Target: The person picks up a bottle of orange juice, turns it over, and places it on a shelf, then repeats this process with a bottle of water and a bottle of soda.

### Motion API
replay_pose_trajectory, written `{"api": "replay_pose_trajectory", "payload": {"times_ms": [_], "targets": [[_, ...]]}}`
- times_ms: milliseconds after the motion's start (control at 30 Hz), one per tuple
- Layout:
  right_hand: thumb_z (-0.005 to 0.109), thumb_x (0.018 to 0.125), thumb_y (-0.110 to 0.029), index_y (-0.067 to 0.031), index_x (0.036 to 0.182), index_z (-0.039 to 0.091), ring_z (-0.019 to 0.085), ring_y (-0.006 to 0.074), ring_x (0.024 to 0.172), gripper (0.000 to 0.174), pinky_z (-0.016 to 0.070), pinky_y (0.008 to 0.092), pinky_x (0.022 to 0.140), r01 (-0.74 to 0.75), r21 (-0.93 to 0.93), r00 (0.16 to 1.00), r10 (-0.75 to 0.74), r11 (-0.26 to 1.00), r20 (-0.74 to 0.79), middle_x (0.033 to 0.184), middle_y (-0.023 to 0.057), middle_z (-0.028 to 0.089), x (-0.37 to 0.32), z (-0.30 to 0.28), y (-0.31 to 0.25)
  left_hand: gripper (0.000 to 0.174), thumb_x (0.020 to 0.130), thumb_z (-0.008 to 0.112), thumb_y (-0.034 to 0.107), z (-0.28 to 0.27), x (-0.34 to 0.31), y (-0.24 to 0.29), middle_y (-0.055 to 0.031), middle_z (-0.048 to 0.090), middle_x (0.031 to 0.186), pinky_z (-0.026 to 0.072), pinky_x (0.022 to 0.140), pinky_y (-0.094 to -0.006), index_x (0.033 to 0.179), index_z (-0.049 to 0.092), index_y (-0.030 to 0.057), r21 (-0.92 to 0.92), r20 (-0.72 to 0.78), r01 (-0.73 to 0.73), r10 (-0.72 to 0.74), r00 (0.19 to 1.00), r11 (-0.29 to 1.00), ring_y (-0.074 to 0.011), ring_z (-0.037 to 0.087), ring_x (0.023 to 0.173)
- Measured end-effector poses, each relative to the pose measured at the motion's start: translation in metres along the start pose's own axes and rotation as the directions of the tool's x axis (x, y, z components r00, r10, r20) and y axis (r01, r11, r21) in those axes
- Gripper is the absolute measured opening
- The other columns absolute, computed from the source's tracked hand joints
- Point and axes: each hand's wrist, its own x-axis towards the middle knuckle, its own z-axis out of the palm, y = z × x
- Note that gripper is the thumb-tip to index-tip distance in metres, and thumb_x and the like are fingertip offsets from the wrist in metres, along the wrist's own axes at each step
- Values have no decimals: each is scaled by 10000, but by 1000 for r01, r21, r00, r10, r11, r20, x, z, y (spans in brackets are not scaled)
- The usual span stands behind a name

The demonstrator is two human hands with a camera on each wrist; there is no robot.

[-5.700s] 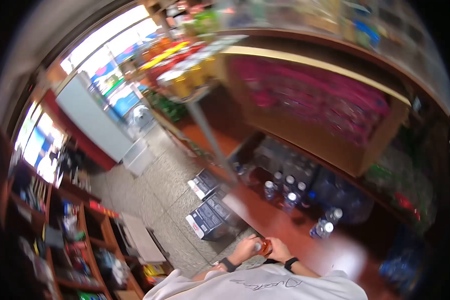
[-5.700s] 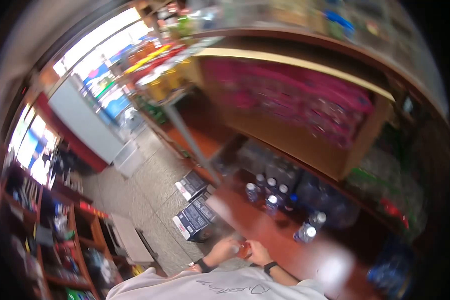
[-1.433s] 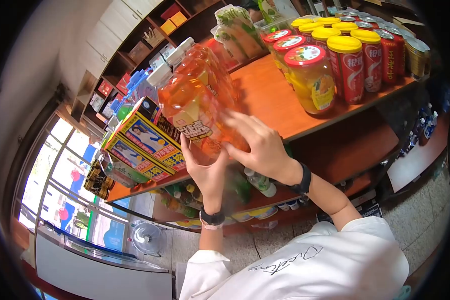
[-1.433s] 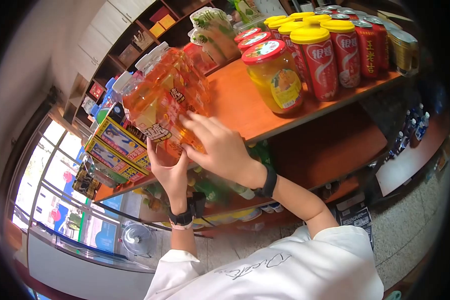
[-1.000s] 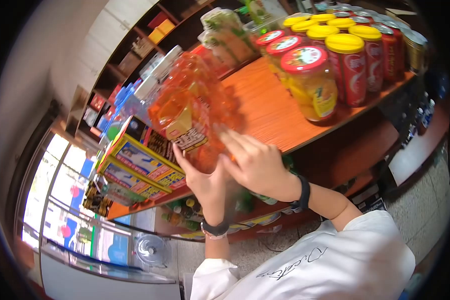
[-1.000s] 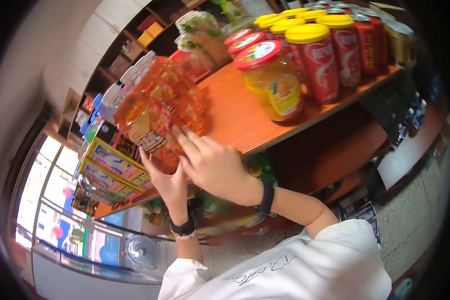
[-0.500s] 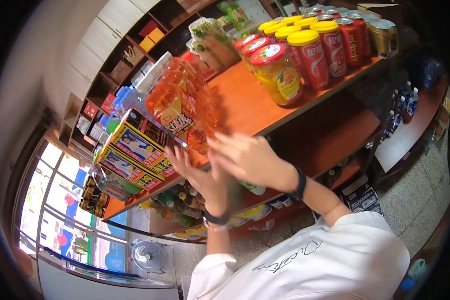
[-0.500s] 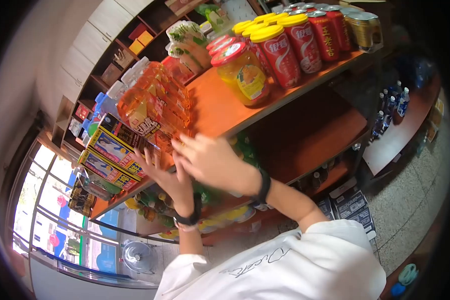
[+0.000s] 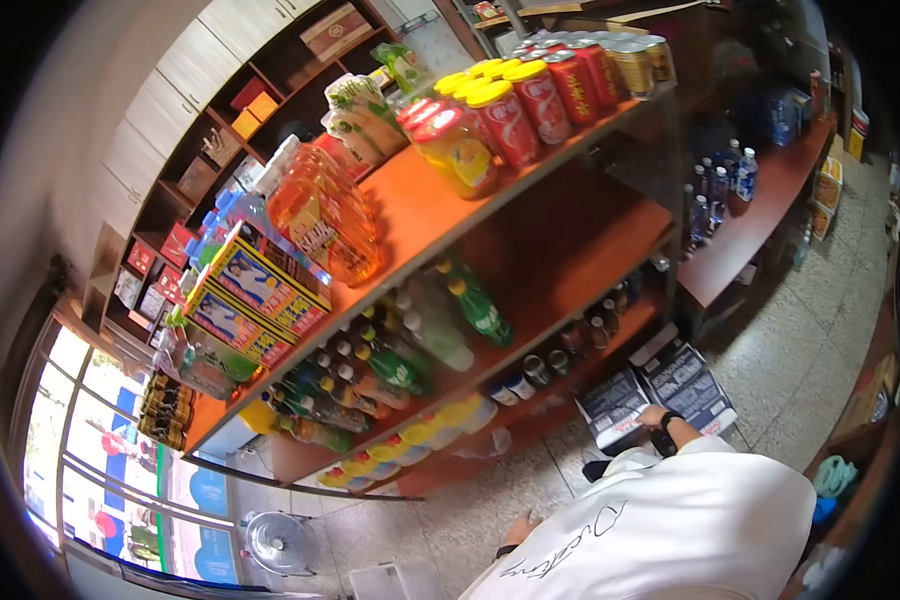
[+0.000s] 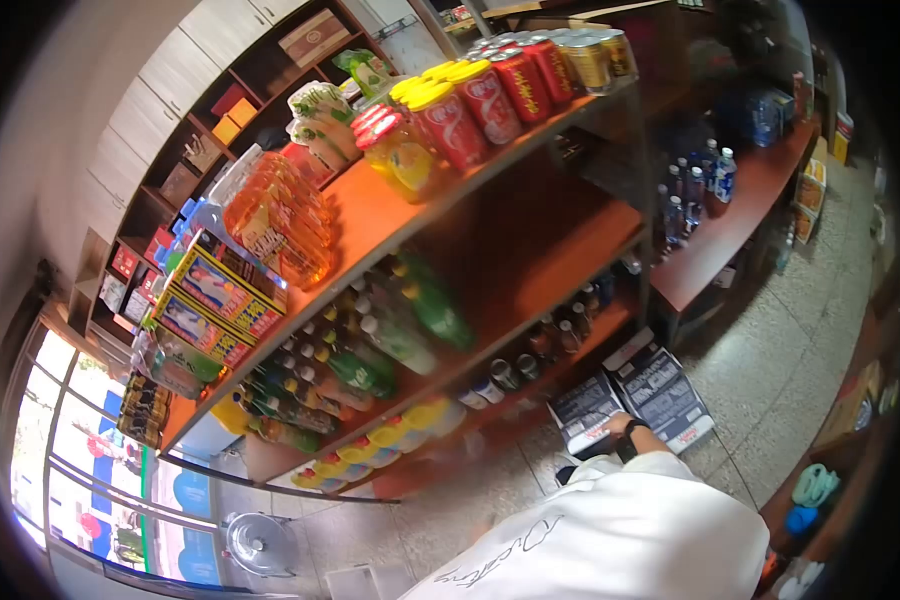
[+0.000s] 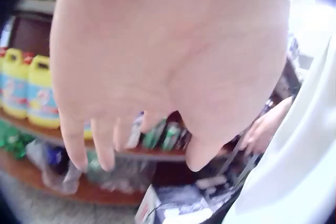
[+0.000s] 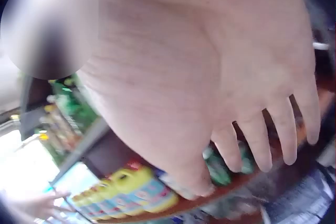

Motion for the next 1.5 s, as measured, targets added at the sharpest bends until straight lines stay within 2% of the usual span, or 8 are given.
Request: {"api": "replay_pose_trajectory", "payload": {"times_ms": [200,700,933,1033,1167,1200,1300,1500], "targets": [[570,820,-355,-7,997,704,671,327,986,413,526,443,844,-403,317,910,411,859,44,1023,240,682,-141,101,93,682,828,699,268,106,-75,-52,-284,493,1344,430,1001,-432,1398,428,11,-6,335,190,-177,926,982,-391,500,1235],[535,848,-226,2,1030,704,650,362,1042,338,510,430,882,-424,420,867,494,802,-69,1090,241,669,-291,224,149,585,825,692,250,188,-71,23,-263,542,1309,425,1015,-421,1333,521,19,-59,558,126,-72,827,990,-338,522,1225],[511,884,-247,-21,1094,681,632,388,1065,352,492,461,905,-559,558,715,697,613,-50,1119,228,659,-373,229,249,345,823,612,230,204,5,142,-141,726,927,546,717,-374,1094,686,30,60,299,178,-188,935,982,-224,687,793],[512,907,-351,-38,1092,686,671,331,982,403,516,434,854,-383,555,806,561,738,-190,1134,195,671,-395,256,341,357,835,553,277,236,35,223,-143,725,927,533,764,-406,1046,702,31,128,155,-421,401,903,898,-246,687,830],[592,863,-300,-55,986,707,678,207,786,298,547,353,680,-238,965,696,712,112,89,905,109,711,-434,265,459,386,890,486,322,306,86,334,-164,714,869,525,738,-421,983,714,25,146,636,-620,407,656,771,-259,687,826],[577,860,-298,-42,965,707,681,246,791,306,542,377,697,-339,913,617,786,226,35,884,120,713,-458,247,473,267,884,522,252,324,78,379,-195,689,935,494,823,-469,911,685,42,-67,488,-230,233,841,971,-380,642,935],[544,849,-291,-22,918,706,673,363,860,321,519,448,790,-413,824,336,906,387,-257,859,174,710,-493,214,539,404,906,562,393,343,82,506,-202,684,1024,487,851,-400,1097,664,51,-163,464,-301,342,817,940,-384,636,990],[539,863,-219,-46,965,692,636,411,896,252,498,497,816,-325,792,217,856,516,-469,938,213,685,-538,60,602,338,933,501,309,332,75,631,-193,672,1082,498,880,-420,1119,653,71,-196,502,-320,375,779,927,-380,631,1019]]}}
